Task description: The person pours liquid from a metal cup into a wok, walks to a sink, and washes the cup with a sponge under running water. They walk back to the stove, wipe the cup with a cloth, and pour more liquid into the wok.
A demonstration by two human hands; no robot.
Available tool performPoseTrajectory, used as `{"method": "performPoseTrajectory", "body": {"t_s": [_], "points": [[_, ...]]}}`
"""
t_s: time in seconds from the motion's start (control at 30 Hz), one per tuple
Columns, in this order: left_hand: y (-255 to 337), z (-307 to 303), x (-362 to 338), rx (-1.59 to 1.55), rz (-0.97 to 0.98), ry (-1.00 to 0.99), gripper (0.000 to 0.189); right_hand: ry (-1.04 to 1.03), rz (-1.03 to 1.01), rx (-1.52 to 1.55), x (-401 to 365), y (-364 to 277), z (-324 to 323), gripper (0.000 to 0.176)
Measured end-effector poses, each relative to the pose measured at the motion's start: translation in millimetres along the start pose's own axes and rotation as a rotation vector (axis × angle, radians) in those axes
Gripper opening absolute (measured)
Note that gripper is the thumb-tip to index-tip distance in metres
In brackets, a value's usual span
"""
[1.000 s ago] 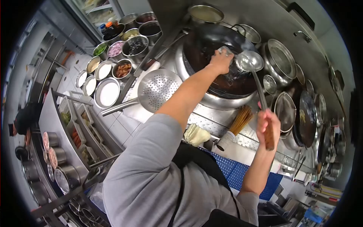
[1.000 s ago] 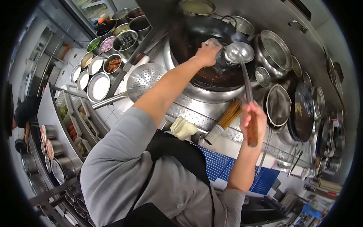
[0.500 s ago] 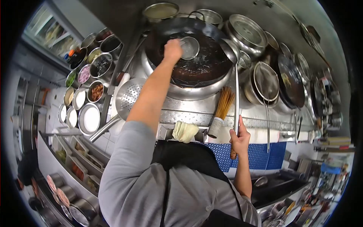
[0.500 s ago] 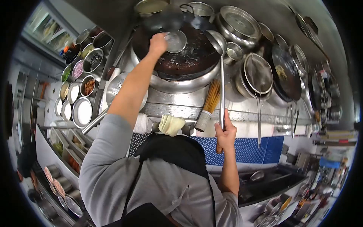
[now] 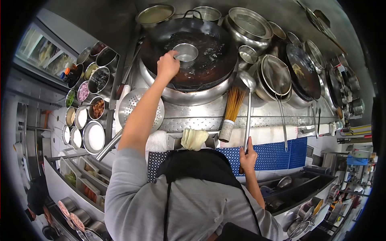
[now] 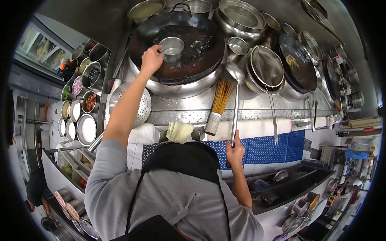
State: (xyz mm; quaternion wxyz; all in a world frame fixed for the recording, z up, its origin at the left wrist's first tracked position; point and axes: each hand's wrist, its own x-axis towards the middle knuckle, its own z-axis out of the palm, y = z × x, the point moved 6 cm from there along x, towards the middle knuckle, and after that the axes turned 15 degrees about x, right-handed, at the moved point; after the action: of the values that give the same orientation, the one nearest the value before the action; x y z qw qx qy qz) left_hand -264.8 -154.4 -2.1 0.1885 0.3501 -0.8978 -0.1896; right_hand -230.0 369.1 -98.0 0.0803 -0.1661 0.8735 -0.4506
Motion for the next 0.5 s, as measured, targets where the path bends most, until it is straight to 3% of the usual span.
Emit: {"method": "performPoseTrajectory", "body": {"t_s": [0.03,0.1,0.23,0.27,0.37,0.43,0.5], "points": [[7.4,-2.8,-15.0,0.080,0.104,0.098,0.032,0.002,0.004,-0.024,1.1,3.6,1.5,0.068],[33.4,-15.5,-51.4,-0.007,0.157,0.015,0.025,0.001,0.013,-0.077,2.2,12.9,4.8,0.069],[65.1,-19.6,-112.1,-0.072,0.350,0.088,0.017,-0.108,0.073,-0.240,20.3,4.9,6.3,0.053],[64.2,-8.3,-117.4,0.007,0.422,0.144,0.016,-0.186,0.007,-0.492,28.1,-8.3,4.8,0.037],[65.5,-12.5,-127.6,0.068,0.478,0.298,0.021,-0.216,-0.119,-0.466,76.0,-62.0,1.7,0.028],[63.1,-11.6,-128.6,0.049,0.523,0.307,0.024,-0.132,-0.373,-0.218,109.1,-134.1,15.8,0.022],[59.3,-8.1,-127.6,0.039,0.554,0.276,0.024,-0.210,-0.594,-0.074,141.6,-202.5,47.3,0.017]]}}
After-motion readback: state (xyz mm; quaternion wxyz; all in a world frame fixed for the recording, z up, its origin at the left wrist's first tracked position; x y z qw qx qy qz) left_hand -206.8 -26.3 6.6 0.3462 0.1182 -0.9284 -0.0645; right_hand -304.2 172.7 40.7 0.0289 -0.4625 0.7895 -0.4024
